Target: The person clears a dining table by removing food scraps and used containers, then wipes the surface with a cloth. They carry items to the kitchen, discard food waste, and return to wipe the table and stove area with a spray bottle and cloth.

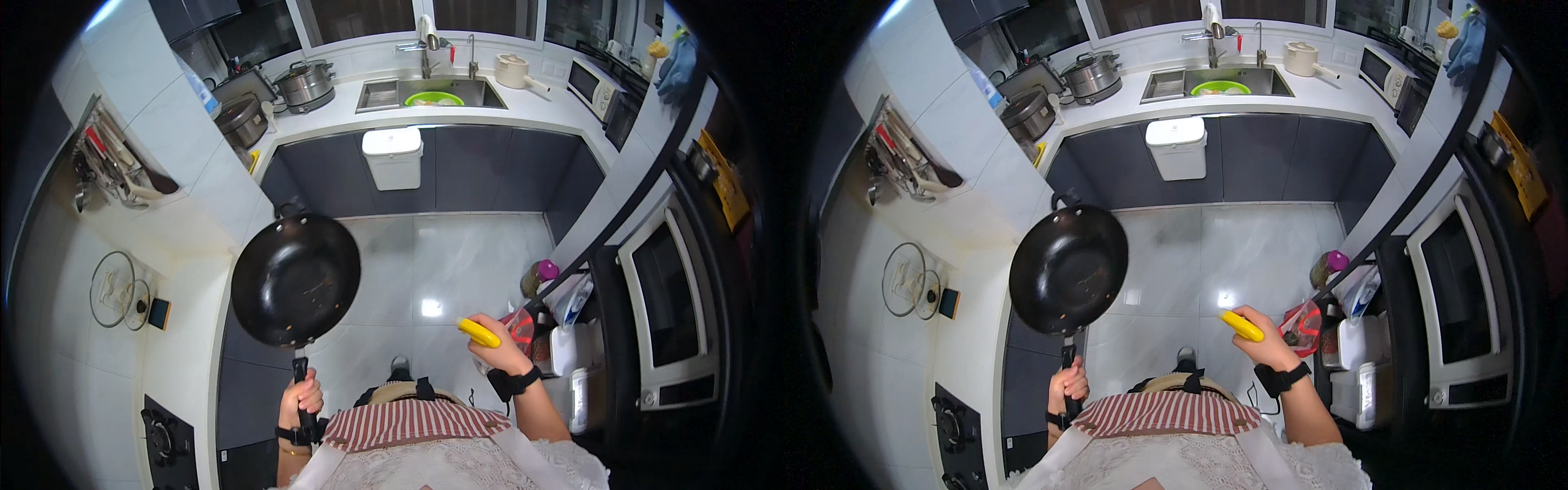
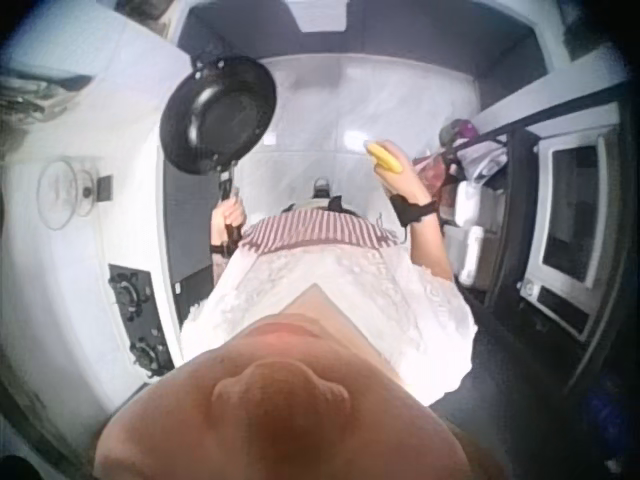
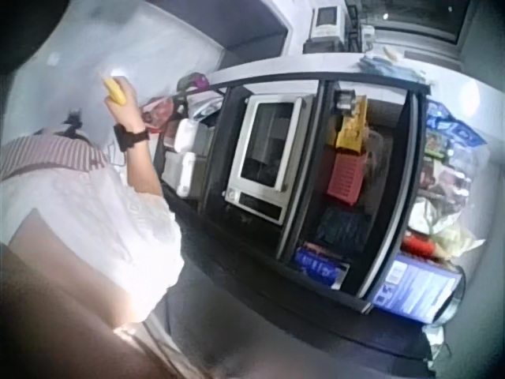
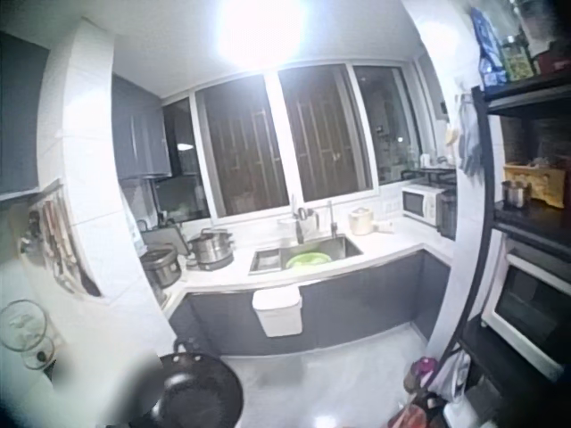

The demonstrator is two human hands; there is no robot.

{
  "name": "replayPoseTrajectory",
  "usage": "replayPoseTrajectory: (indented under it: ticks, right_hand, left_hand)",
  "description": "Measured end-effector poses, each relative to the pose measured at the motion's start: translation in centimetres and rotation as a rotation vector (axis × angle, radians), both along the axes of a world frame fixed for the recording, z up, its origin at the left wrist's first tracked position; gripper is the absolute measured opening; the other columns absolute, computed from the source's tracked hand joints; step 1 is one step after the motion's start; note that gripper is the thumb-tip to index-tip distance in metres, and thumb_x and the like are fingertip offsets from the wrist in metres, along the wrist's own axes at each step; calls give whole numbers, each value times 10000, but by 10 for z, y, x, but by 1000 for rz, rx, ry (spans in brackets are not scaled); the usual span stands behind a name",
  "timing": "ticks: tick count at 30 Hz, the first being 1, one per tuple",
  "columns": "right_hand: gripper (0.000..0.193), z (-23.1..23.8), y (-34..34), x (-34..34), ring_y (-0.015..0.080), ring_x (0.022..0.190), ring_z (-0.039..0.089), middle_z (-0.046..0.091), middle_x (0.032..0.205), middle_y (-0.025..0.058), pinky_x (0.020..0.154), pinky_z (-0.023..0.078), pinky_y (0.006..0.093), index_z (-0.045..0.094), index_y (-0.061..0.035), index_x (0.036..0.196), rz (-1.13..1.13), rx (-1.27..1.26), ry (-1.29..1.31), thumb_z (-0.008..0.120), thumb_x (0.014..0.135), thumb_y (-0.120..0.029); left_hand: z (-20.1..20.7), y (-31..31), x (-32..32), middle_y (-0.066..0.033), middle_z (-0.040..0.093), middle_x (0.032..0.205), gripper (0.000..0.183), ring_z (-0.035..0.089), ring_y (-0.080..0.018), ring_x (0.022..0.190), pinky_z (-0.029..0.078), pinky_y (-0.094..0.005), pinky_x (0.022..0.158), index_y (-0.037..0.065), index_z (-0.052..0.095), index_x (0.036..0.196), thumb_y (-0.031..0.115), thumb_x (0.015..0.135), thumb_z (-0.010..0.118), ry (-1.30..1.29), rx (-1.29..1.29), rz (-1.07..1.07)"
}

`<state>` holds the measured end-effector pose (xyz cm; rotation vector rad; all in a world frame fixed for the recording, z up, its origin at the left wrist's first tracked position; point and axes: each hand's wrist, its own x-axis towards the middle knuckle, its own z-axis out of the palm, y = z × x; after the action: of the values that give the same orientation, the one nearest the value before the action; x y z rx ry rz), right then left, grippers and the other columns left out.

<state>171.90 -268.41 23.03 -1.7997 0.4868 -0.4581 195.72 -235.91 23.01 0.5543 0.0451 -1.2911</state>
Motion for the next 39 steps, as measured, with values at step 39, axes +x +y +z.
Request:
replayPoseTrajectory:
  ticks: [39]
  right_hand:
    - [280,17,-583,147,84,683,493,530,765,19,626,399,224,532,-31,978,-718,-97,-65,548,699,1]
  left_hand:
    - [16,-822,262,65,323,501,76,327,-36,365,300,-200,343,97,428,856,39,847,476,-107,-11,-889]
